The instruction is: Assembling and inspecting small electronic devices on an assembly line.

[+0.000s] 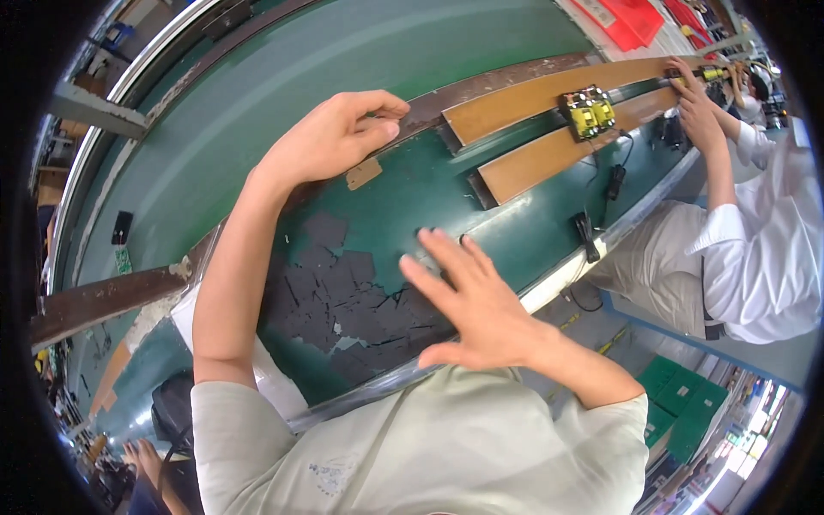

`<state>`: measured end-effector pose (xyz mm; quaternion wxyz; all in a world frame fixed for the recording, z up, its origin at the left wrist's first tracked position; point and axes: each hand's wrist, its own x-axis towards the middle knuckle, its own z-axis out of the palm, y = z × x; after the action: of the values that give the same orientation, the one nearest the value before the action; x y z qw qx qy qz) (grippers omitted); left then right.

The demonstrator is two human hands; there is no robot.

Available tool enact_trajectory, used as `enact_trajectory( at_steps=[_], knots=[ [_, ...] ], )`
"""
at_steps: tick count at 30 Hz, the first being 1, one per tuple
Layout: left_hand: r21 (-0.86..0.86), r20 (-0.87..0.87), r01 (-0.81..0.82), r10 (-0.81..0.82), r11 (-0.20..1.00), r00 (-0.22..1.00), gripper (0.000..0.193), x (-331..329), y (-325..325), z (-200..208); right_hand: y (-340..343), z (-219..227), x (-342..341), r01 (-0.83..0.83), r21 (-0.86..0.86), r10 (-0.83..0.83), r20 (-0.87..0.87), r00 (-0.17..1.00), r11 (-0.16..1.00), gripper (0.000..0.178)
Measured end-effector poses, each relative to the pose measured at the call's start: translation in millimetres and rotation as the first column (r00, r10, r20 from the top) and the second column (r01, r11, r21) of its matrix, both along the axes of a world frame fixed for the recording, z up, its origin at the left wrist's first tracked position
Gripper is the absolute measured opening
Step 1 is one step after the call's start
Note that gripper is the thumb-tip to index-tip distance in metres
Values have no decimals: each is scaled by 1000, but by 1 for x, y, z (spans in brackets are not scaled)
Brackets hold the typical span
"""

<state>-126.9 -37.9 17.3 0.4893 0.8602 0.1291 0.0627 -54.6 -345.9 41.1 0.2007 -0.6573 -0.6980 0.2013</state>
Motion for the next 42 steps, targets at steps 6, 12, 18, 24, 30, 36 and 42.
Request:
enact_trajectory(
  at_steps=[6, 12, 18, 24, 30, 36, 42],
  knots=[
    [-37, 70, 57, -54, 998, 996, 41, 2, 10, -6, 56, -20, -29, -143, -21, 145, 130, 981, 989, 108],
    [4, 35, 65, -65, 998, 997, 40, -11, 30, 14, 112, -8, -28, -184, 21, 181, 110, 977, 983, 104],
    [127, 127, -122, 106, 984, 986, 40, -26, 58, 29, 152, 1, -90, -420, 177, 412, 79, 908, 890, 79],
    [151, 127, -253, 235, 956, 964, 39, -43, 72, 42, 157, -24, -95, -483, 169, 457, 169, 873, 859, 47],
    [146, 272, -427, 379, 893, 885, 36, -42, 87, 40, 157, -27, -55, -430, 314, 394, 172, 903, 846, 23],
    [222, 494, -859, 707, 461, 507, 32, -81, 140, 13, 154, -35, -56, -341, 428, 366, 27, 930, 837, 15],
    [571, 480, -735, 875, -366, -63, 58, -151, 170, -12, 153, -27, -47, -244, 486, 326, -90, 941, 839, 9]
  ],
)
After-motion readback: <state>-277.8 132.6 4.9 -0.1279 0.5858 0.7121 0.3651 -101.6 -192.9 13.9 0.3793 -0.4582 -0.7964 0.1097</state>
